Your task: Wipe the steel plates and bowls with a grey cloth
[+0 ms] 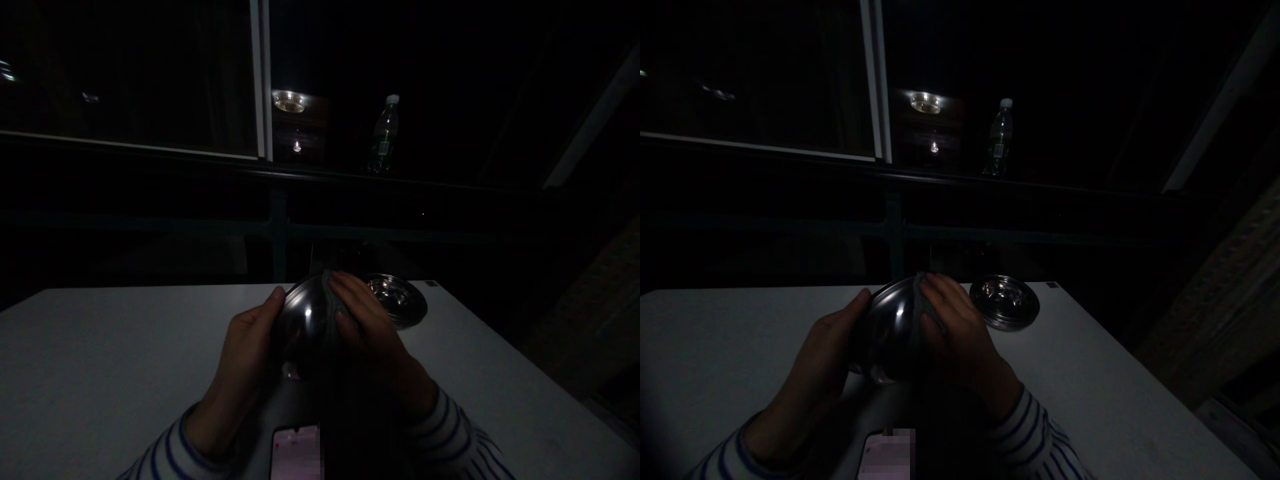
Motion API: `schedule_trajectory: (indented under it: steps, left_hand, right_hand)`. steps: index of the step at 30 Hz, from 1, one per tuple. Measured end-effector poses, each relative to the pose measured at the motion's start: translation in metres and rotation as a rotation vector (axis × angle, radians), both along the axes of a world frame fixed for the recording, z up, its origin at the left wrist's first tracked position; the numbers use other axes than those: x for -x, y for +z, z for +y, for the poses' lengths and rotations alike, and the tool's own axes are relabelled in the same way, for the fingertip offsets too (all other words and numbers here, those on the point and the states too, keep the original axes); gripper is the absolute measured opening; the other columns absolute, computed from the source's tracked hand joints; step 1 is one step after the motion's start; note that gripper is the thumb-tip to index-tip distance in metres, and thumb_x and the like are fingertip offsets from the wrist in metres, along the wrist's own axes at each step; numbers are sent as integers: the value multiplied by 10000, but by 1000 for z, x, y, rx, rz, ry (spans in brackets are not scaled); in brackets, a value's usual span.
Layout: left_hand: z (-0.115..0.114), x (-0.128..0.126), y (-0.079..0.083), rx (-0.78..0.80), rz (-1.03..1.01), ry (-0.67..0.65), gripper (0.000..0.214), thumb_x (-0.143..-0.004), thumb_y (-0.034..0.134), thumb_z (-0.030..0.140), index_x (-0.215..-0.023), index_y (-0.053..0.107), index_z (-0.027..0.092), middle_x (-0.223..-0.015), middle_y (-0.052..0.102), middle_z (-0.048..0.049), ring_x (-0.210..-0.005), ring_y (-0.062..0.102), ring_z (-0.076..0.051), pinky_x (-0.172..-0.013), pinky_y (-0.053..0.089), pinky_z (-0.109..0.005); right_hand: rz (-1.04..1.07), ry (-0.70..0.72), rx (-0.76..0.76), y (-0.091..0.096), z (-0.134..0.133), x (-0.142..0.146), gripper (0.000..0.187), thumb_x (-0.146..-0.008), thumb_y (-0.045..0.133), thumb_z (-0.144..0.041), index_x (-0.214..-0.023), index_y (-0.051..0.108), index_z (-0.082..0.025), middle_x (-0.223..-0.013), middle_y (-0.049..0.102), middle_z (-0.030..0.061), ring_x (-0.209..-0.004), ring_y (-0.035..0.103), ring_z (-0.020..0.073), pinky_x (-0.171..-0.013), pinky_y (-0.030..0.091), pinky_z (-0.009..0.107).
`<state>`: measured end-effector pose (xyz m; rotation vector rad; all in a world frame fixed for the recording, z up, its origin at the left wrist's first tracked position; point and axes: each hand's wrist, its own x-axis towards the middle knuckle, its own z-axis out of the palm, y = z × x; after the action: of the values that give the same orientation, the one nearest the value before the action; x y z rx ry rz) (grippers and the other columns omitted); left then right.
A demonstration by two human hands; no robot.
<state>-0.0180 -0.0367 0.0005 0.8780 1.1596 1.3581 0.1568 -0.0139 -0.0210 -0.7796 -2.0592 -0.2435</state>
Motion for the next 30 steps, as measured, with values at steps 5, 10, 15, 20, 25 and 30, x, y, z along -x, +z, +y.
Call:
schedule_trajectory:
  steps: [5,10,15,20,25,30]
  left_hand:
    - [6,6,2,26,-12,-38,384,-663,619,516,-554,611,148,-456,563,21,-422,489,-109,-426,369,-210]
    - [6,4,1,22,5,-92,375,-665,642,487,-568,629,126,-479,601,-4,-441,524,-109,-430,378,-193]
    - [12,20,15,35,-202,-42,233,-745,603,371,-696,675,155,-559,664,-6,-475,592,-131,-461,459,-217]
    - [15,21,22,67,-296,-49,191,-800,556,262,-695,671,152,-584,688,-14,-496,628,-134,-477,499,-219]
    - [14,15,17,76,-260,-112,189,-803,557,241,-696,674,137,-597,698,-26,-502,638,-141,-495,521,-227]
    - [17,28,20,10,-425,-5,205,-832,500,204,-725,670,160,-604,700,-1,-498,638,-130,-470,514,-217]
  right_hand:
    - [47,-40,78,1,1,-5,398,-914,359,-231,-1300,402,-147,-1314,458,108,-1241,377,179,-1029,354,411]
    - [-106,38,-50,2,-3,-2,423,-898,403,-250,-1311,390,-155,-1339,427,110,-1287,300,210,-1038,329,452]
    - [19,4,77,5,2,-12,446,-915,373,-212,-1356,315,-179,-1372,391,86,-1279,327,157,-1055,332,391]
    - [-23,-1,44,9,-3,-7,470,-911,378,-208,-1369,291,-154,-1389,366,93,-1307,275,160,-1070,311,396]
    - [-89,31,-24,13,-11,-1,420,-899,390,-186,-1309,387,-97,-1350,414,120,-1304,275,179,-1080,286,414]
    - [6,35,-82,10,-3,-5,465,-891,390,-148,-1350,326,-121,-1365,396,129,-1310,277,161,-1060,331,377]
